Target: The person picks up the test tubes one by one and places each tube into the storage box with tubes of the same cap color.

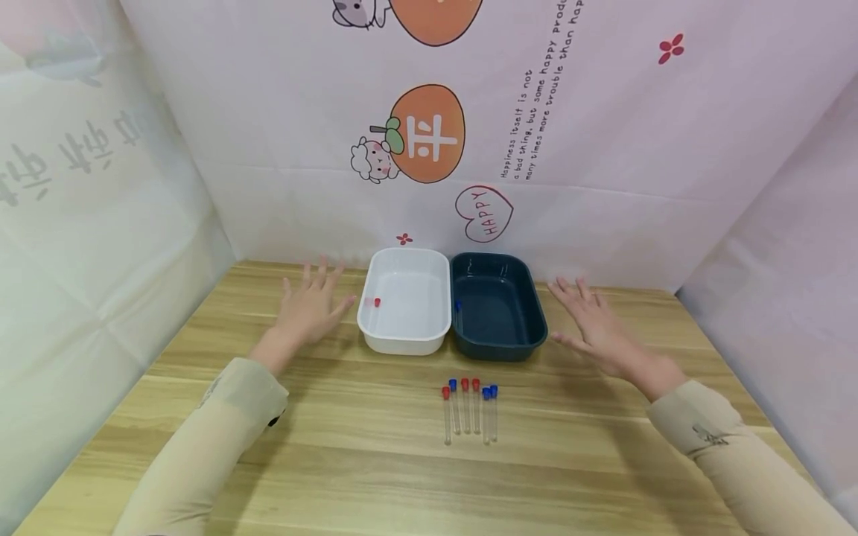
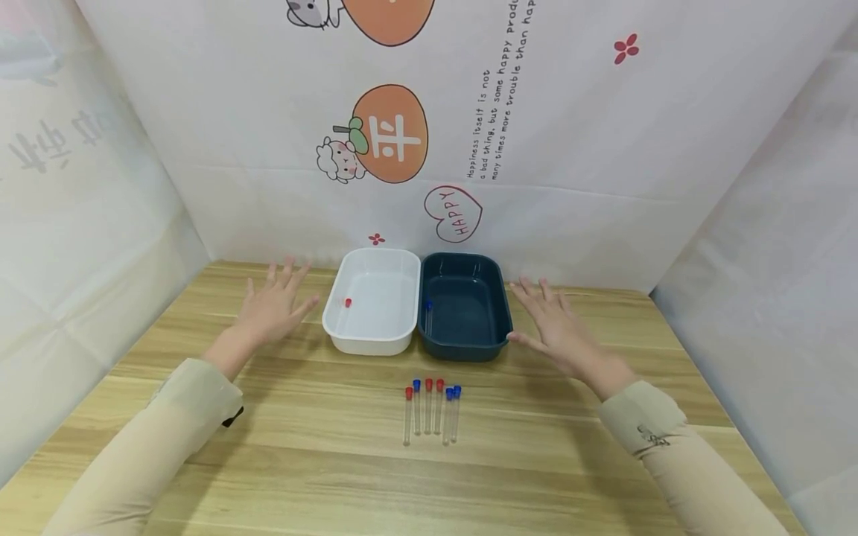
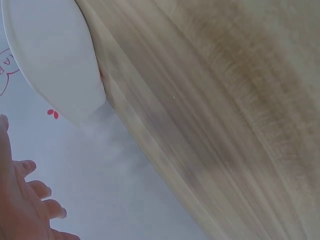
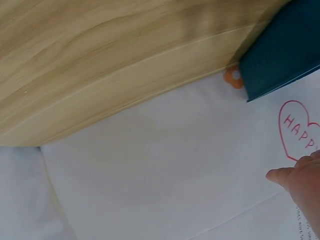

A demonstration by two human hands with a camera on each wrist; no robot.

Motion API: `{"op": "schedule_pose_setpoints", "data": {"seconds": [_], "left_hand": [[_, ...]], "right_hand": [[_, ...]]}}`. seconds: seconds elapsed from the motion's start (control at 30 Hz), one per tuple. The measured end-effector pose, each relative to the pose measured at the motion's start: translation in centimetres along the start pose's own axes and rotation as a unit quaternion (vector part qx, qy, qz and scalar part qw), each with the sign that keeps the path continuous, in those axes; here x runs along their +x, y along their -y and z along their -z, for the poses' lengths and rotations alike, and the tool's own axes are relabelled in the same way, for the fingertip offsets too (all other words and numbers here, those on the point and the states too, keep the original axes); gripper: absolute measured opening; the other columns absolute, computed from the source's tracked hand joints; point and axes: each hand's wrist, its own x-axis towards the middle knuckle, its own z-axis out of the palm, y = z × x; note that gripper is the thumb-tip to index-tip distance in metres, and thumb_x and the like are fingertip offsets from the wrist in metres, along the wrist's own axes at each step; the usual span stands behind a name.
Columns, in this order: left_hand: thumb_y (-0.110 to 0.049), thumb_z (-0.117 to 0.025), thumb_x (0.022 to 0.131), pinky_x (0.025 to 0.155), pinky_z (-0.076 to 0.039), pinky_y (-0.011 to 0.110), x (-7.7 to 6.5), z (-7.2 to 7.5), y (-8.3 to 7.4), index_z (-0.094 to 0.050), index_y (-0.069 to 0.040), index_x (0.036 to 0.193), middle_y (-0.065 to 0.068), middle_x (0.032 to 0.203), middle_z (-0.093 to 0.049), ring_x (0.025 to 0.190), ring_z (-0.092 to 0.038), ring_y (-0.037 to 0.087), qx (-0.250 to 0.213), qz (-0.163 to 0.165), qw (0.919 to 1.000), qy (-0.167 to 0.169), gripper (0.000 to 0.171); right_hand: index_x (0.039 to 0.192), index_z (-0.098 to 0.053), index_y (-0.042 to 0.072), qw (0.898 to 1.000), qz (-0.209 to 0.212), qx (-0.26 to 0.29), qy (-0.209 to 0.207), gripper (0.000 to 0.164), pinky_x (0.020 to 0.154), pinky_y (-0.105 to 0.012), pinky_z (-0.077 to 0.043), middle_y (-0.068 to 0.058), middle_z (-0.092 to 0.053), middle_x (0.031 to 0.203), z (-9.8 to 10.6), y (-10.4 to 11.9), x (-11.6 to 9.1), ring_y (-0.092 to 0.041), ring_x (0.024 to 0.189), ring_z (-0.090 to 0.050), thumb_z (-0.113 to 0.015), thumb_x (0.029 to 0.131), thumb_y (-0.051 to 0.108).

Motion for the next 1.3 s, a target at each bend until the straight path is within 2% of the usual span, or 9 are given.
{"op": "schedule_pose_setpoints", "data": {"seconds": [0.27, 0.47, 0.63, 0.77, 0.97, 1.1, 1.3], "left_hand": [[-0.052, -0.039, 0.108, 0.113, 0.003, 0.074, -0.4, -0.5, -0.5, -0.010, -0.015, 0.166, 0.017, 0.170, 0.003, 0.153, 0.006, 0.046, -0.001, -0.011, 0.9999, -0.004, 0.075], [-0.058, -0.037, 0.107, 0.114, -0.001, 0.074, -0.6, -0.4, -1.2, -0.010, -0.017, 0.167, 0.015, 0.170, 0.002, 0.154, 0.005, 0.044, -0.008, -0.012, 0.9999, -0.002, 0.078], [-0.058, -0.037, 0.107, 0.114, -0.003, 0.074, -0.5, -0.6, -1.6, -0.008, -0.016, 0.167, 0.015, 0.170, 0.003, 0.154, 0.005, 0.043, -0.011, -0.018, 0.9998, 0.001, 0.078], [-0.056, -0.038, 0.107, 0.114, -0.005, 0.075, -0.4, -0.7, -1.9, -0.010, -0.015, 0.166, 0.015, 0.170, 0.002, 0.154, 0.003, 0.044, -0.012, -0.020, 0.9997, -0.002, 0.077], [-0.060, -0.034, 0.107, 0.114, -0.008, 0.075, -0.3, -1.2, -2.3, -0.013, -0.013, 0.166, 0.016, 0.170, -0.001, 0.153, -0.002, 0.047, -0.017, -0.028, 0.9994, -0.006, 0.079], [-0.063, -0.031, 0.106, 0.114, -0.009, 0.075, -0.3, -1.4, -2.5, -0.014, -0.012, 0.166, 0.015, 0.171, -0.003, 0.154, -0.003, 0.046, -0.031, -0.027, 0.9992, -0.004, 0.081], [-0.056, -0.037, 0.108, 0.113, -0.009, 0.076, -0.4, -1.6, -3.0, -0.015, -0.009, 0.165, 0.013, 0.171, -0.005, 0.153, -0.006, 0.047, -0.046, -0.024, 0.9987, 0.003, 0.077]], "right_hand": [[0.162, -0.022, 0.000, 0.999, 0.033, 0.027, -0.004, 0.080, 0.116, -0.071, -0.005, -0.030, -0.016, 0.165, -0.8, 1.8, -0.4, -0.053, 0.151, -0.002, -0.063, 0.103, 0.035], [0.162, -0.024, 0.001, 0.997, 0.059, 0.054, -0.011, 0.080, 0.115, -0.072, -0.008, -0.027, -0.018, 0.166, -1.3, 3.1, -0.8, -0.052, 0.151, -0.005, -0.060, 0.103, 0.041], [0.163, -0.023, 0.004, 0.996, 0.056, 0.074, 0.006, 0.080, 0.114, -0.074, -0.009, -0.024, -0.016, 0.168, -1.6, 4.0, -1.1, -0.049, 0.153, -0.002, -0.060, 0.103, 0.041], [0.163, -0.023, 0.006, 0.996, 0.052, 0.072, 0.020, 0.081, 0.113, -0.074, -0.013, -0.021, -0.016, 0.168, -1.8, 4.9, -1.3, -0.046, 0.154, -0.004, -0.062, 0.102, 0.040], [0.160, -0.030, 0.001, 0.995, 0.073, 0.061, 0.009, 0.078, 0.110, -0.076, -0.021, -0.022, -0.023, 0.166, -2.2, 6.1, -1.5, -0.048, 0.152, -0.012, -0.062, 0.101, 0.041], [0.159, -0.032, 0.001, 0.995, 0.073, 0.064, 0.012, 0.075, 0.109, -0.074, -0.024, -0.019, -0.026, 0.166, -2.3, 6.9, -1.7, -0.047, 0.152, -0.015, -0.062, 0.102, 0.039], [0.158, -0.035, 0.001, 0.994, 0.080, 0.069, 0.014, 0.073, 0.110, -0.071, -0.029, -0.018, -0.033, 0.164, -2.6, 8.0, -2.0, -0.046, 0.150, -0.024, -0.066, 0.101, 0.034]]}}
